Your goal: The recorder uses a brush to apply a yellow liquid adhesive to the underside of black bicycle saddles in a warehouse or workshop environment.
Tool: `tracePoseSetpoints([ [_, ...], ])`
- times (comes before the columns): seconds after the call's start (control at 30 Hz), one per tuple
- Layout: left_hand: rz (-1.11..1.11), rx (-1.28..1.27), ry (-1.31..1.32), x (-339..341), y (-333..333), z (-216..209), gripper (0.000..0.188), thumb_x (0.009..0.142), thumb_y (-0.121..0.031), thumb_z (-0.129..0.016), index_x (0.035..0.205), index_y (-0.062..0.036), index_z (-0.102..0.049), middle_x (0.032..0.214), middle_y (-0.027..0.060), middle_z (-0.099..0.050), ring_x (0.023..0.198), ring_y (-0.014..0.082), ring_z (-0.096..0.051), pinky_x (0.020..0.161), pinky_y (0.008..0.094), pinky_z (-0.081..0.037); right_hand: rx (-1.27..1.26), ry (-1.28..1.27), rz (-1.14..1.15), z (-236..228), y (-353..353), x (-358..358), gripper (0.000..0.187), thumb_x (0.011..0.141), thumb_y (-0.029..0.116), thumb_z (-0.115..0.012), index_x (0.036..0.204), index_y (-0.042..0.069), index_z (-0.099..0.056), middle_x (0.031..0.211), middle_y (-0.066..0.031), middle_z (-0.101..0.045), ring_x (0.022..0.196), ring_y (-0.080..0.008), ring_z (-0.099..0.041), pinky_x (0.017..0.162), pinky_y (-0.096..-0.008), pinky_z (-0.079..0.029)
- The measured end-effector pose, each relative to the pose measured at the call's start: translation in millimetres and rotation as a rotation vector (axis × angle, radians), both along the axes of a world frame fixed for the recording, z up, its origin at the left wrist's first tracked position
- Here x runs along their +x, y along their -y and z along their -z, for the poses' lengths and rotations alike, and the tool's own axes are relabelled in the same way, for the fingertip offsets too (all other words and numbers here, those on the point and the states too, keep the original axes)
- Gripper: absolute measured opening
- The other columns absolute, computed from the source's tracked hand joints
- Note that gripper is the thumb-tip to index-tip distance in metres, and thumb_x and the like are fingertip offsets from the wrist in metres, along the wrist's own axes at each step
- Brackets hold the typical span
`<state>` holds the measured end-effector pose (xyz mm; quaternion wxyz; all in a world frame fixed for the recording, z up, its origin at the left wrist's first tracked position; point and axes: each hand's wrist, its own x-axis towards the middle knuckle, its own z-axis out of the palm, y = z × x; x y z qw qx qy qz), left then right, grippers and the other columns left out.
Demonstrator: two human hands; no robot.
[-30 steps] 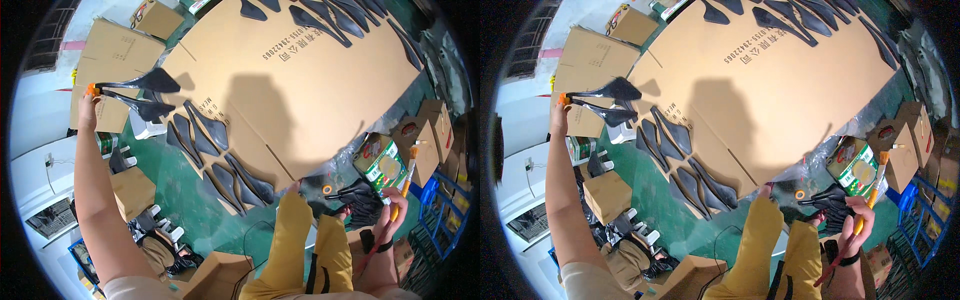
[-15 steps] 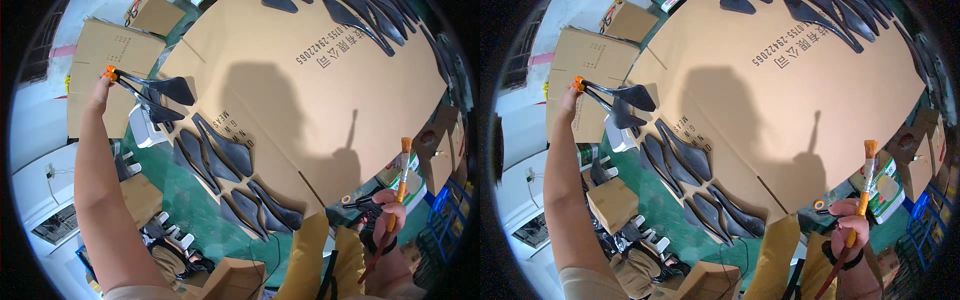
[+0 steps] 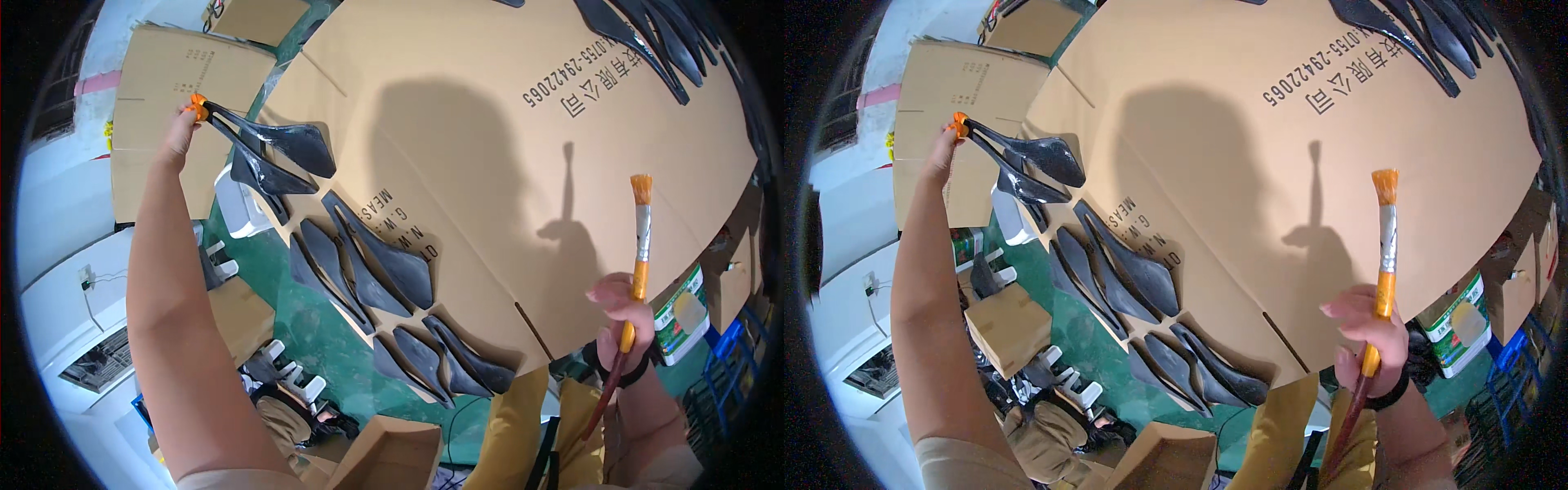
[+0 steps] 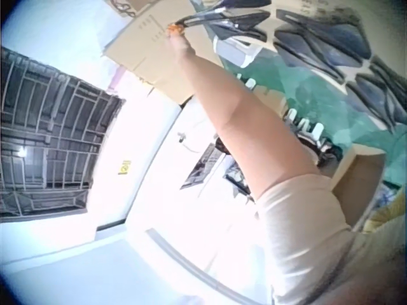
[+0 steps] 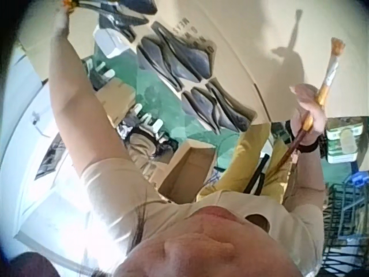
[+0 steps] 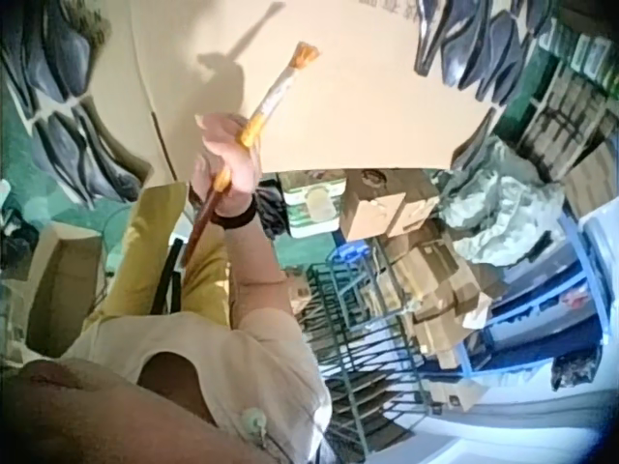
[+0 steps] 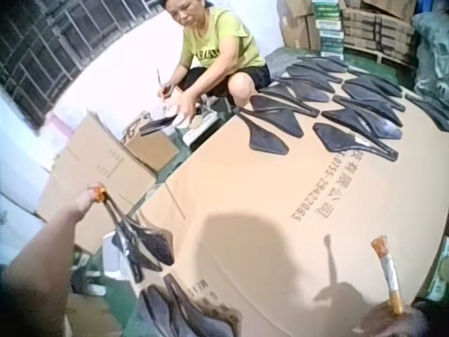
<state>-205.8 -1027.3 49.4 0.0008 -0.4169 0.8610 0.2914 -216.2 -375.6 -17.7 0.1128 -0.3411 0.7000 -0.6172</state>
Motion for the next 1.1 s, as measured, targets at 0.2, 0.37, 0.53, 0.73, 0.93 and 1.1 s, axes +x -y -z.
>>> tracePoseSetpoints([
  [0.2, 0.091, -0.136, 0.118, 2, 13, 7, 0.038, 0.076, -0.015, -0.048, 0.111, -0.0026, -0.060, 0.097, 0.0060, -0.061, 0.091, 0.0132, -0.053, 0.082, 0.0271, -0.040, -0.031, -0.003, -0.022, 9, 25, -12, 0.020, 0.081, 0.014, -0.058, 0.095, 0.007, -0.046, 0.089, -0.0180, -0.061, 0.080, -0.0315, -0.060, 0.076, -0.0442, -0.045],
  [0.37, 0.094, -0.226, 0.164, -8, -8, 16, 0.038, 0.078, -0.013, -0.048, 0.112, -0.0014, -0.060, 0.092, 0.0071, -0.063, 0.085, 0.0144, -0.055, 0.079, 0.0270, -0.042, -0.033, -0.032, -0.005, 15, 36, -19, 0.020, 0.079, 0.011, -0.058, 0.095, 0.006, -0.046, 0.089, -0.0185, -0.061, 0.080, -0.0314, -0.059, 0.076, -0.0429, -0.045],
  [0.53, 0.067, -0.219, 0.214, -14, -18, 25, 0.038, 0.076, -0.004, -0.047, 0.112, 0.0005, -0.059, 0.095, 0.0053, -0.062, 0.088, 0.0125, -0.054, 0.082, 0.0237, -0.040, -0.031, -0.031, 0.007, 18, 43, -21, 0.020, 0.079, 0.010, -0.057, 0.095, 0.006, -0.046, 0.089, -0.0189, -0.061, 0.080, -0.0313, -0.058, 0.074, -0.0420, -0.046],
  [0.73, 0.083, -0.320, 0.227, -11, -9, 43, 0.033, 0.081, -0.015, -0.057, 0.111, -0.0037, -0.060, 0.086, 0.0066, -0.064, 0.081, 0.0153, -0.058, 0.077, 0.0291, -0.043, -0.068, -0.015, 0.020, 22, 46, -17, 0.021, 0.079, 0.011, -0.057, 0.096, 0.006, -0.046, 0.089, -0.0194, -0.061, 0.080, -0.0311, -0.058, 0.074, -0.0417, -0.046],
  [0.93, 0.065, -0.400, 0.267, -13, -15, 61, 0.034, 0.080, -0.016, -0.059, 0.112, -0.0033, -0.058, 0.094, 0.0097, -0.064, 0.085, 0.0197, -0.062, 0.079, 0.0316, -0.045, -0.090, 0.012, 0.029, 25, 46, -14, 0.023, 0.079, 0.012, -0.059, 0.096, 0.006, -0.047, 0.091, -0.0196, -0.061, 0.081, -0.0314, -0.058, 0.076, -0.0433, -0.045],
  [1.1, -0.022, -0.645, 0.192, -8, -19, 76, 0.041, 0.073, -0.013, -0.066, 0.112, -0.0046, -0.055, 0.107, 0.0102, -0.061, 0.093, 0.0224, -0.062, 0.080, 0.0332, -0.047, -0.116, 0.017, 0.023, 23, 44, -12, 0.026, 0.078, 0.014, -0.059, 0.099, 0.007, -0.045, 0.092, -0.0194, -0.061, 0.083, -0.0321, -0.058, 0.079, -0.0448, -0.044],
])
